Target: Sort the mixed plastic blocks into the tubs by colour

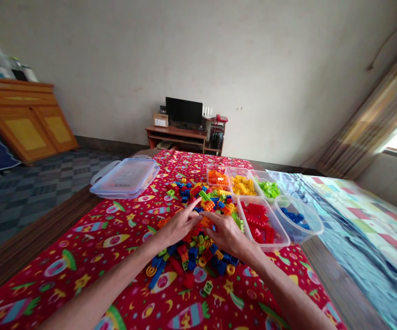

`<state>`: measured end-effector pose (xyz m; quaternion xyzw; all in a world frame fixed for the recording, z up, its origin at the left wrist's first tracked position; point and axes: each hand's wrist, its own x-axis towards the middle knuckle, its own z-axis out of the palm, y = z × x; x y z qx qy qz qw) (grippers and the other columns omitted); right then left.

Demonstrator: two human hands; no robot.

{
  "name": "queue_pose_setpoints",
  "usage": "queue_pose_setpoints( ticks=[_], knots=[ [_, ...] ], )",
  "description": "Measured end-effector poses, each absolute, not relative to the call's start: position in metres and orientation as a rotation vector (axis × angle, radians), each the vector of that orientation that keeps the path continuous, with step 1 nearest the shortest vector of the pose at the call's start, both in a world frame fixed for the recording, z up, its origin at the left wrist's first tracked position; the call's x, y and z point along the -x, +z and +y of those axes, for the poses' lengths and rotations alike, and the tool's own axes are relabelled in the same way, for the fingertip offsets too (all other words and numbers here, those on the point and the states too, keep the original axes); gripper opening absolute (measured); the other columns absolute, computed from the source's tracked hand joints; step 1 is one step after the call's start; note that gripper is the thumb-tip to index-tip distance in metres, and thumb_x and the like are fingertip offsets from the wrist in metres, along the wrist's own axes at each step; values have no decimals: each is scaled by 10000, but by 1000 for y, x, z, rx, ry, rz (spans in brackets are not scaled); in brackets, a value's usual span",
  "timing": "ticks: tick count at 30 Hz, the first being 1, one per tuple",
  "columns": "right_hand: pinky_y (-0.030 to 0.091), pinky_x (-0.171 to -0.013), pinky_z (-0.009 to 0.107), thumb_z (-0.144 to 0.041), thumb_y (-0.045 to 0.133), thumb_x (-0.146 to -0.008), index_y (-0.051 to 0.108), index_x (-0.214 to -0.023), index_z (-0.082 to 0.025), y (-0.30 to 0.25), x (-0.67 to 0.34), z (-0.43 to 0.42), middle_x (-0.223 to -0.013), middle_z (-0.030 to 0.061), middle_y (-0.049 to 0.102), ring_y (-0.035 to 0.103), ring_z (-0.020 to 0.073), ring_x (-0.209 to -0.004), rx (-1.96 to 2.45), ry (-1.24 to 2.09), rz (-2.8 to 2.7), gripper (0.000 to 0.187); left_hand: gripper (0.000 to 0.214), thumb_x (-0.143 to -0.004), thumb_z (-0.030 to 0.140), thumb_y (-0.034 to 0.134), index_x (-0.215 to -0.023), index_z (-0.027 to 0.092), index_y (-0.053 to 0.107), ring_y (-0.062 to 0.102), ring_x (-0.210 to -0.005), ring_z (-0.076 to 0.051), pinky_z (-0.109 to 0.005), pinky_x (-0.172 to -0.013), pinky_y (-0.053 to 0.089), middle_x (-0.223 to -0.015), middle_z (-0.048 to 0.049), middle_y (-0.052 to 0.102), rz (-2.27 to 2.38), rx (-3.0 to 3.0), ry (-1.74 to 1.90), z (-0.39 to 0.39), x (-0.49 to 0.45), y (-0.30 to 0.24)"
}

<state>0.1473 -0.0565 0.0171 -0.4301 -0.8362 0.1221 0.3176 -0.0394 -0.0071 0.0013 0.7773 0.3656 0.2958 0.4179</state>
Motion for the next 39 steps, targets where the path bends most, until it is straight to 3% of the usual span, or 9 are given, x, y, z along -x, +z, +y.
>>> queue_pose_setpoints(
  ticks=[3,11,14,18,21,25,29,35,39],
  knots=[
    [448,-650,223,-129,517,-803,619,-1108,-164,13,-148,-56,-866,66,711,652,157,-734,1204,335,-2163,323,737,-902,531,421,-1471,106,223,511,-589,-139,-227,-548,388,-677,22,586,899,-1948,759,-11,37,2],
    [403,-620,228,-224,507,-838,644,-1039,-158,54,-177,13,-746,56,684,606,154,-664,1528,-70,-2049,252,461,-942,423,355,-1250,133,538,562,-593,-132,-229,-566,441,-764,-25,648,1003,-2073,949,-3,44,10],
    [435,-700,268,-217,481,-853,655,-1031,-148,77,-187,60,-881,108,706,639,207,-805,1729,-183,-2008,258,367,-935,346,373,-1113,151,629,573,-593,-123,-224,-575,447,-777,-30,662,1013,-2211,984,2,47,8],
    [445,-867,344,-297,575,-842,518,-1296,-113,88,-192,89,-1171,177,644,591,275,-1076,1753,-157,-1987,493,321,-920,252,376,-1004,166,673,629,-738,-149,-245,-695,482,-852,-56,677,1005,-2404,1031,7,51,5],
    [442,-902,360,-324,538,-875,539,-1278,-116,80,-191,74,-1144,164,663,610,255,-1058,1609,-172,-1926,454,310,-908,226,388,-995,166,680,643,-818,-166,-261,-751,494,-904,-71,680,993,-2481,1003,10,54,4],
    [477,-817,297,-275,490,-892,662,-1095,-151,58,-186,32,-965,97,729,672,192,-894,1440,-63,-1905,294,289,-903,232,413,-980,171,685,653,-874,-183,-282,-789,508,-963,-79,689,1023,-2510,948,14,58,6],
    [482,-763,266,-234,497,-879,705,-1012,-173,40,-178,4,-879,69,742,686,175,-806,1504,48,-1902,255,283,-901,234,424,-975,159,687,651,-898,-196,-305,-825,509,-972,-88,696,1030,-2545,918,15,59,6],
    [469,-843,280,-180,483,-873,662,-1085,-181,22,-156,-5,-1082,106,697,634,198,-1007,1514,17,-2169,276,274,-895,241,441,-1002,186,687,647,-917,-191,-301,-848,503,-993,-80,694,995,-2576,773,9,56,5],
    [466,-838,271,-151,482,-870,634,-1073,-189,15,-147,-8,-1143,109,656,600,192,-1045,1449,31,-2433,256,308,-844,330,550,-1096,197,666,617,-1013,-226,-329,-921,471,-1089,-89,665,987,-2611,509,2,62,11]
  ],
)
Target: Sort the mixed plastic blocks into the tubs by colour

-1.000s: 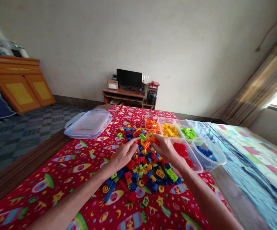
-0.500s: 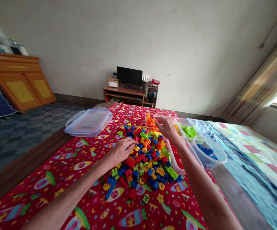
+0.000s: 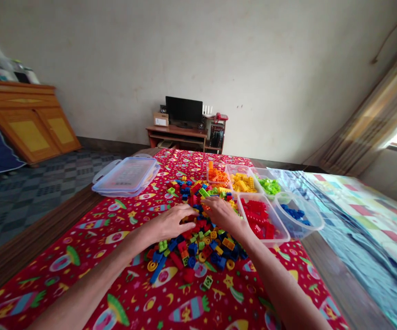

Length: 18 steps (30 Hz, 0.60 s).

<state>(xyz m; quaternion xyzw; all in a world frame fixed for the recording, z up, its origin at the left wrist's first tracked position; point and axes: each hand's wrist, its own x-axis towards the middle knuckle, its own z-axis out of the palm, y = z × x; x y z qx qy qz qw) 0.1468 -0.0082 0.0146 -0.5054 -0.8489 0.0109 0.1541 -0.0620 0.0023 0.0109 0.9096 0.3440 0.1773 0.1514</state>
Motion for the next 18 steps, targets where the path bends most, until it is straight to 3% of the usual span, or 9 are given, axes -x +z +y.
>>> queue_pose_setpoints(
  ticks=[5,11,18],
  knots=[
    [452,-771,257,-149,436,-900,619,-1018,-194,17,-147,-11,-1049,94,668,616,180,-955,1545,-18,-2474,222,433,-725,278,676,-1153,225,644,578,-1109,-251,-340,-971,441,-1176,-80,643,977,-2629,304,-4,69,15],
    [407,-703,240,-198,376,-940,604,-920,-174,25,-148,-11,-902,92,688,633,173,-862,1663,-79,-2421,230,384,-766,132,524,-1116,195,667,639,-988,-224,-318,-909,477,-1078,-85,693,1059,-2605,356,8,65,10],
    [381,-603,260,-237,341,-939,627,-960,-188,34,-149,-20,-865,103,699,648,189,-736,1791,-155,-2391,291,297,-754,237,586,-1026,188,694,629,-1009,-258,-384,-951,456,-1069,-93,702,1234,-2466,662,26,73,5]
  ],
)
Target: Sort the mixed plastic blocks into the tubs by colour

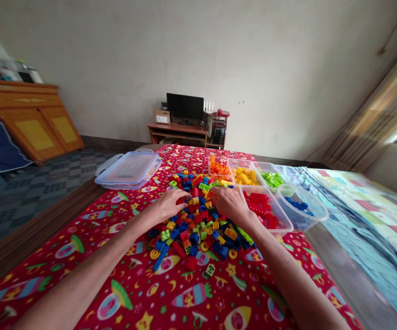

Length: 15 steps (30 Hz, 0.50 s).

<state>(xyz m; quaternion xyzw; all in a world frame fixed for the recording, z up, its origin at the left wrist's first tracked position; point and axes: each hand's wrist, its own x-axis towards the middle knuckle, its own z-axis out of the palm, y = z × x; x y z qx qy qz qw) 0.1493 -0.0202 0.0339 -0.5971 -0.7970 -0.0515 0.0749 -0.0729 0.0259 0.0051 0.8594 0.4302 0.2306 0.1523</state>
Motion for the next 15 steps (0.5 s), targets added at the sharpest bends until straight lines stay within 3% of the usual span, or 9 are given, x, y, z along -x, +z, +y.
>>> queue_pose_setpoints(
  ticks=[4,7,10,15],
  knots=[
    [405,-615,268,-274,347,-938,635,-1044,-195,37,-148,-26,-873,105,709,662,212,-776,1790,-165,-2372,316,524,-717,397,652,-1183,159,607,641,-974,-257,-420,-919,480,-1051,-101,694,1175,-2146,794,32,75,1],
    [438,-665,275,-263,371,-927,610,-1157,-201,34,-149,-27,-928,102,713,663,221,-851,1718,-153,-2352,338,704,-624,402,729,-1257,160,540,627,-1023,-259,-422,-910,491,-1094,-104,672,1075,-1977,829,35,76,-3],
    [460,-764,288,-200,403,-897,546,-1281,-189,29,-152,-27,-1013,109,706,647,217,-932,1642,-132,-2340,410,739,-583,381,762,-1254,169,536,604,-1086,-271,-426,-928,482,-1133,-114,651,1024,-1958,823,36,76,-6],
    [446,-888,298,-123,452,-835,496,-1336,-142,25,-151,-26,-1117,123,679,621,205,-1020,1537,-81,-2340,503,729,-647,427,729,-1287,170,495,596,-1112,-260,-400,-933,475,-1151,-114,645,964,-1944,783,30,74,-3]
  ],
)
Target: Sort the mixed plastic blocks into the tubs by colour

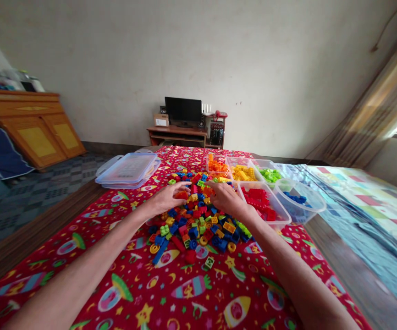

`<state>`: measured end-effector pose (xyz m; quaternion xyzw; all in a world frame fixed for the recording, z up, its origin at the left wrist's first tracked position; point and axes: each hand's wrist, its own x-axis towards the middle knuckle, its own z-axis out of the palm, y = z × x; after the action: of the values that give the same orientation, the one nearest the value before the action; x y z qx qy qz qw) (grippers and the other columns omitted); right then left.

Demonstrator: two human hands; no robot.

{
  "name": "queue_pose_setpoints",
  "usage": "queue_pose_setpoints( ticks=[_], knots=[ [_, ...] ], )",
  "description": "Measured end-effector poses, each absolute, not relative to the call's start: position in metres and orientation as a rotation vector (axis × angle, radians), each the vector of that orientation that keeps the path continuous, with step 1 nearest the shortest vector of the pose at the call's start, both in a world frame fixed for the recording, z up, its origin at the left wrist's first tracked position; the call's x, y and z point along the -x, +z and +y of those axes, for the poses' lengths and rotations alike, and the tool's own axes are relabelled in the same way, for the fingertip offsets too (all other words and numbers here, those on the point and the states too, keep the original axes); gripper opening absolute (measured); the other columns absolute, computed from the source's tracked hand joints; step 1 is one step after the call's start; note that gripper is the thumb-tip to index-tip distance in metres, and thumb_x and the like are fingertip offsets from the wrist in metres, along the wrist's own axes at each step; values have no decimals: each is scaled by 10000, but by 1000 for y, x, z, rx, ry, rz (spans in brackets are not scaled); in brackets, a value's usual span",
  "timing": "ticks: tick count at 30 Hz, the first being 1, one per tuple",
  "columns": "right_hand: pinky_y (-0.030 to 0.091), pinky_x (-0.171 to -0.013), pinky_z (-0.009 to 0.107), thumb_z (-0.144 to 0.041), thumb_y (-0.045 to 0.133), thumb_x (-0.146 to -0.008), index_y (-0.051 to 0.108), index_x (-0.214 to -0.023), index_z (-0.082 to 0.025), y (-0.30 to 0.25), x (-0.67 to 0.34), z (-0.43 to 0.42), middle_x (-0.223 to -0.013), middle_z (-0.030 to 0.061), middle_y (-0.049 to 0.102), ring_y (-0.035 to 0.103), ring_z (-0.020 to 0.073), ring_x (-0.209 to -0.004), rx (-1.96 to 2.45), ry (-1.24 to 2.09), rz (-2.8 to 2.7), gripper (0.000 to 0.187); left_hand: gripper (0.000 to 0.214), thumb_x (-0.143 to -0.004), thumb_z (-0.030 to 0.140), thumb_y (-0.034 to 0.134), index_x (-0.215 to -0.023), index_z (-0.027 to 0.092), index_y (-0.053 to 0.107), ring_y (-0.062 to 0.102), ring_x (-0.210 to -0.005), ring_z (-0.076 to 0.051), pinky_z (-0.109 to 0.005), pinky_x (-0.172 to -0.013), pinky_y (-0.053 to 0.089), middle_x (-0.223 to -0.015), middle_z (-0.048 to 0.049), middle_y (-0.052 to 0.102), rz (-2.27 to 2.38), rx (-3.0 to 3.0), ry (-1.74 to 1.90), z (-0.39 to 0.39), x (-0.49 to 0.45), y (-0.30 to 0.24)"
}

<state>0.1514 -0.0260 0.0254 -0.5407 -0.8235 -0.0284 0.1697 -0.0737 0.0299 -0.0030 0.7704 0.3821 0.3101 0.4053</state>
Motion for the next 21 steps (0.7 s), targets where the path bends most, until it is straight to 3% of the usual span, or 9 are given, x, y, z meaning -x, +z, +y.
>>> queue_pose_setpoints(
  ticks=[3,7,10,14,21],
  knots=[
    [461,-854,288,-135,477,-820,512,-1322,-169,24,-147,-26,-1088,109,693,636,204,-990,1512,3,-2348,504,750,-694,511,689,-1312,150,465,629,-1050,-255,-391,-909,481,-1097,-116,676,986,-1905,776,23,70,3],
    [457,-861,295,-144,506,-837,540,-1288,-155,18,-141,-26,-1086,125,687,633,211,-1001,1456,28,-2365,452,767,-700,594,658,-1294,139,490,671,-856,-238,-355,-758,520,-943,-86,713,1027,-1870,803,18,67,8],
    [440,-890,306,-192,545,-861,555,-1249,-108,15,-138,-27,-1118,160,663,610,220,-1042,1347,-1,-2381,398,751,-706,601,653,-1277,133,515,647,-705,-192,-281,-614,499,-831,-55,705,1042,-1872,810,17,66,8],
    [440,-819,259,-269,557,-883,542,-1239,-160,19,-128,-32,-1107,116,664,609,187,-1009,1117,39,-2387,373,752,-736,591,631,-1308,123,492,580,-539,-149,-246,-511,450,-648,-4,651,980,-1823,779,15,62,6],
    [369,-642,224,-258,484,-906,619,-1023,-164,25,-128,-34,-892,67,700,618,141,-761,1278,-27,-2362,201,589,-747,584,607,-1150,155,633,641,-730,-199,-277,-636,503,-801,-46,708,925,-1992,753,12,60,11]
  ],
)
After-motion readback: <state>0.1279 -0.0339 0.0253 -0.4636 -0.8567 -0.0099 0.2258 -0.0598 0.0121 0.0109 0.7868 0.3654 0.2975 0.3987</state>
